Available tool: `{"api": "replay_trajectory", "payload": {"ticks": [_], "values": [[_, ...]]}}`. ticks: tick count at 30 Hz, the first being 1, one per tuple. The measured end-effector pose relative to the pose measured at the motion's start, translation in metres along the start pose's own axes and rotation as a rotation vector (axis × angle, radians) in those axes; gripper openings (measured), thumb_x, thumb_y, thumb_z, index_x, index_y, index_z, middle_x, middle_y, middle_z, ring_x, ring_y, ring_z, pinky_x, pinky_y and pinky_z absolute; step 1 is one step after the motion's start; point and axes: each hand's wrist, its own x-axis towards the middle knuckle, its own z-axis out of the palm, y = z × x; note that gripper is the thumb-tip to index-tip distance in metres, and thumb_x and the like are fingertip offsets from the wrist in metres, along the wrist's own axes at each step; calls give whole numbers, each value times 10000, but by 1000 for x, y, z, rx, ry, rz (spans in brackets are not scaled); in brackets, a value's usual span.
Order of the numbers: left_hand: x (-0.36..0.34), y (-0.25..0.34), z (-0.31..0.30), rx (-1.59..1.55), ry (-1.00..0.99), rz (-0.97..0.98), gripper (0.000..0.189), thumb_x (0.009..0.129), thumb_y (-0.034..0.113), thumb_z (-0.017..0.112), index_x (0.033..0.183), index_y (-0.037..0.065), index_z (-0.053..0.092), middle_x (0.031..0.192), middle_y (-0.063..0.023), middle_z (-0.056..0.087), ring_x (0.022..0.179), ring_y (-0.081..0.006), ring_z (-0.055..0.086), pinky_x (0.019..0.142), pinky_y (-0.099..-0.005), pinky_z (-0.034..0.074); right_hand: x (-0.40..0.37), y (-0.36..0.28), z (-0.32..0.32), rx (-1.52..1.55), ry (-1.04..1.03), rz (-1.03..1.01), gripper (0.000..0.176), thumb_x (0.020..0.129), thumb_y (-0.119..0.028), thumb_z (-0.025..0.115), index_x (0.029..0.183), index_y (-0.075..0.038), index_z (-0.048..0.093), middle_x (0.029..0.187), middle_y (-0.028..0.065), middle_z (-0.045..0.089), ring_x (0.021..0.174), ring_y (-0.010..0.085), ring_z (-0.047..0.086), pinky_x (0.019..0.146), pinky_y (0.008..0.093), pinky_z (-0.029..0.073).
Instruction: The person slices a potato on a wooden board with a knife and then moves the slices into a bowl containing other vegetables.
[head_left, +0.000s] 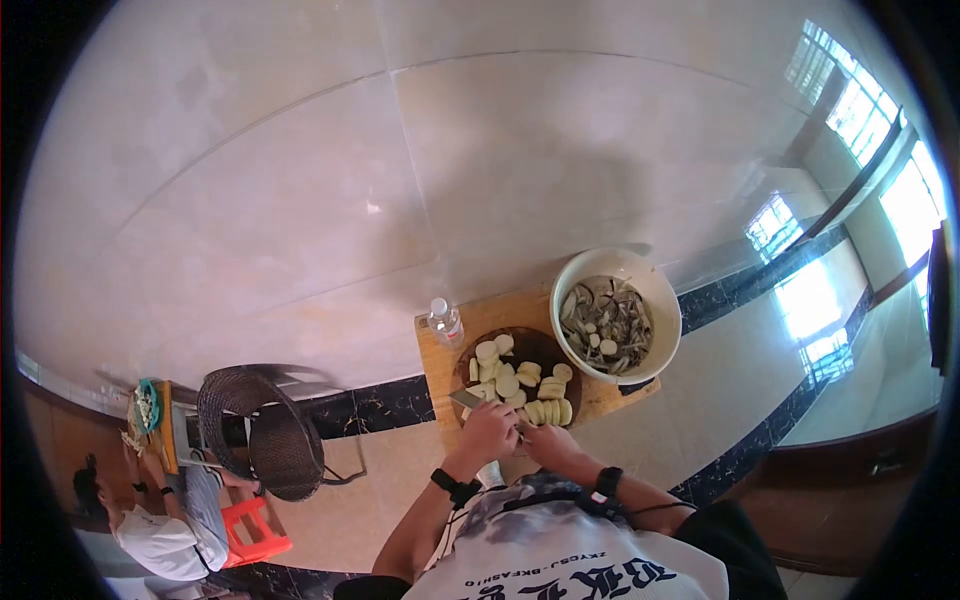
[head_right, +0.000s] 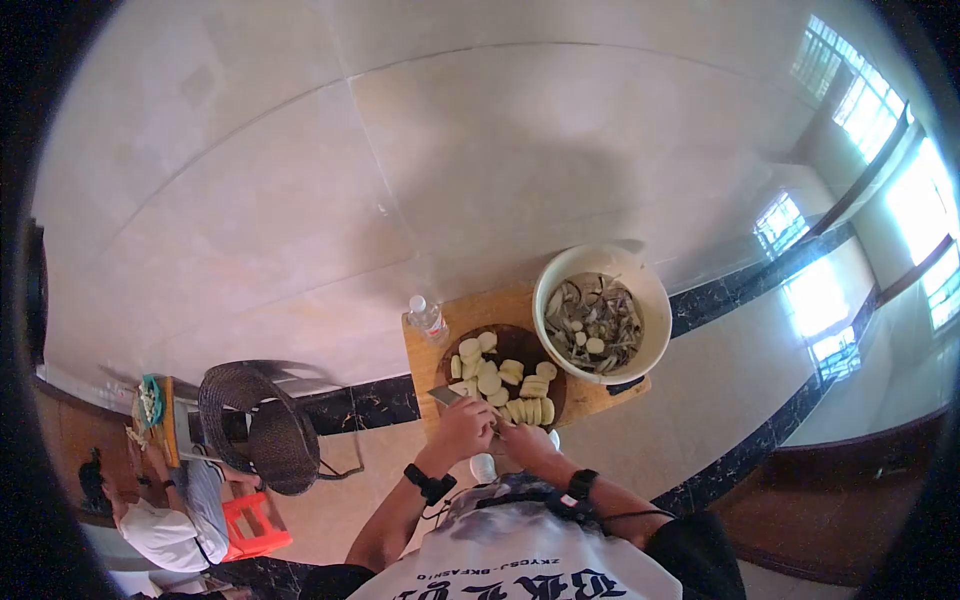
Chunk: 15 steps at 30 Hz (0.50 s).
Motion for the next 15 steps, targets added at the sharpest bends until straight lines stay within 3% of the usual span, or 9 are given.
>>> {"api": "replay_trajectory", "payload": {"ticks": [10, 15], "values": [[-7, -52, 3, 181, -189, -152, 177, 835, 213, 608, 853, 70, 709, 962, -80, 675, 1006, -314, 617, 890, -499, 468, 32, -38, -13, -79, -39, -126, 215, 951, -187, 563, 1069, -9, 583, 808, 237, 704, 742, 445, 704, 646, 557, 556], [13, -64, -9, 205, -418, -231, 240, 846, 210, 608, 1004, 64, 713, 1037, -92, 686, 1042, -332, 616, 935, -499, 474, 40, -38, -15, -130, -109, -49, 252, 931, -216, 597, 1086, -22, 639, 868, 235, 728, 811, 426, 726, 699, 534, 584]]}}
